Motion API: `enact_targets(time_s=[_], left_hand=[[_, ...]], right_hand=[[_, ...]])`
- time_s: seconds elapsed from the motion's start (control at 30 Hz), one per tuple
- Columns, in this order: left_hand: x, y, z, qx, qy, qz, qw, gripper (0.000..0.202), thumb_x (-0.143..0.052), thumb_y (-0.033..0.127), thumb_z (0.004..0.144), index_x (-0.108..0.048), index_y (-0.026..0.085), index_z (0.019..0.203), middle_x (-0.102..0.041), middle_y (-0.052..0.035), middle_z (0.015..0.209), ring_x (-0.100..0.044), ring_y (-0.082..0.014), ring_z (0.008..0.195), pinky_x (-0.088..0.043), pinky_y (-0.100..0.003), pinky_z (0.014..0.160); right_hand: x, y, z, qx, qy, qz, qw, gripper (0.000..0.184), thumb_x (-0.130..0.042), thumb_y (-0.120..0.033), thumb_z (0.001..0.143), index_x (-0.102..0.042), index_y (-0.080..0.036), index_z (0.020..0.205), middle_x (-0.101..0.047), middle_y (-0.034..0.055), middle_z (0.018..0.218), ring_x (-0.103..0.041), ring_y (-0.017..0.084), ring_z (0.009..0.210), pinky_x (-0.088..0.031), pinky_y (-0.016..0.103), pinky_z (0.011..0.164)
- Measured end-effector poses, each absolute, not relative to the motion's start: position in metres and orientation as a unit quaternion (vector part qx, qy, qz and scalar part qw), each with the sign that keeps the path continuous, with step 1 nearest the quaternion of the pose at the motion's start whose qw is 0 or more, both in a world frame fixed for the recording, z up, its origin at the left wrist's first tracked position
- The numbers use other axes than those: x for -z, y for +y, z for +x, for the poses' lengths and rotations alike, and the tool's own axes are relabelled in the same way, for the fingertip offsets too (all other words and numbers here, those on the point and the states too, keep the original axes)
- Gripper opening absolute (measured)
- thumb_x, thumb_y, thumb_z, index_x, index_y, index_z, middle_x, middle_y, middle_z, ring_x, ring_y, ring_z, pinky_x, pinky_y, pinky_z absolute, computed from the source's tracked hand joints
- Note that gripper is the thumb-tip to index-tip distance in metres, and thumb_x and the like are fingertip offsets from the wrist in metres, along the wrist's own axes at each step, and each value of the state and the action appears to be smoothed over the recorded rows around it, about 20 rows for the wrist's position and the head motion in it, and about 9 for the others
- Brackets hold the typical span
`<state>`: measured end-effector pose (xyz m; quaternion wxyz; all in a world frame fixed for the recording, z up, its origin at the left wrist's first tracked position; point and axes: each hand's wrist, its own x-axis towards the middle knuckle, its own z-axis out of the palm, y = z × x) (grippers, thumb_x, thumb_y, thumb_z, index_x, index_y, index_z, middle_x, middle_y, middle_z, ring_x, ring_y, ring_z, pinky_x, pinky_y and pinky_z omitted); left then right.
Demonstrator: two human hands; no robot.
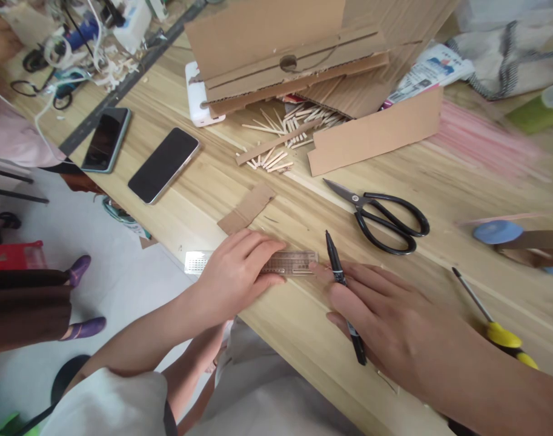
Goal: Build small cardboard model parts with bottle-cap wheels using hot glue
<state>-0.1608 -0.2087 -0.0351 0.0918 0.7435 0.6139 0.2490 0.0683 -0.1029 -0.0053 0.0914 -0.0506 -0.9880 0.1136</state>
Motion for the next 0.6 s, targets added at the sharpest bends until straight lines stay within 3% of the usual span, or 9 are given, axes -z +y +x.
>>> enact_targets(time_s=[0.27,0.43,0.6], left_hand=[[0.0358,-0.2116,-0.1612,-0.257,0.596,0.757,0.073,0.020,-0.058,0.036,0.101,-0.065,0.020,0.110,-0.075,-0.0082,0.101,-0.072,-0.0213,0.090,-0.062,-0.039,0.079],[0.0368,-0.2117,-0.1611,-0.279,0.579,0.764,0.054,0.015,-0.058,0.031,0.101,-0.066,0.020,0.107,-0.075,-0.0071,0.097,-0.071,-0.0191,0.086,-0.062,-0.035,0.076],[0.0353,-0.2107,-0.1601,-0.286,0.571,0.768,0.044,0.014,-0.059,0.029,0.101,-0.066,0.018,0.103,-0.074,-0.0082,0.095,-0.070,-0.0189,0.085,-0.062,-0.034,0.075]], right_hand=[[0.0035,-0.1010,0.0656,-0.115,-0.987,-0.052,0.095,0.033,-0.035,0.000,0.093,-0.060,-0.021,0.090,-0.074,0.0092,0.082,-0.070,0.025,0.084,-0.059,0.038,0.072],[0.0032,-0.1012,0.0644,-0.110,-0.987,-0.048,0.106,0.030,-0.036,0.001,0.093,-0.059,-0.018,0.092,-0.076,0.0118,0.087,-0.072,0.026,0.085,-0.060,0.038,0.075],[0.0023,-0.1010,0.0643,-0.111,-0.987,-0.047,0.105,0.032,-0.035,0.001,0.093,-0.059,-0.019,0.089,-0.073,0.0094,0.078,-0.071,0.026,0.079,-0.060,0.038,0.073]])
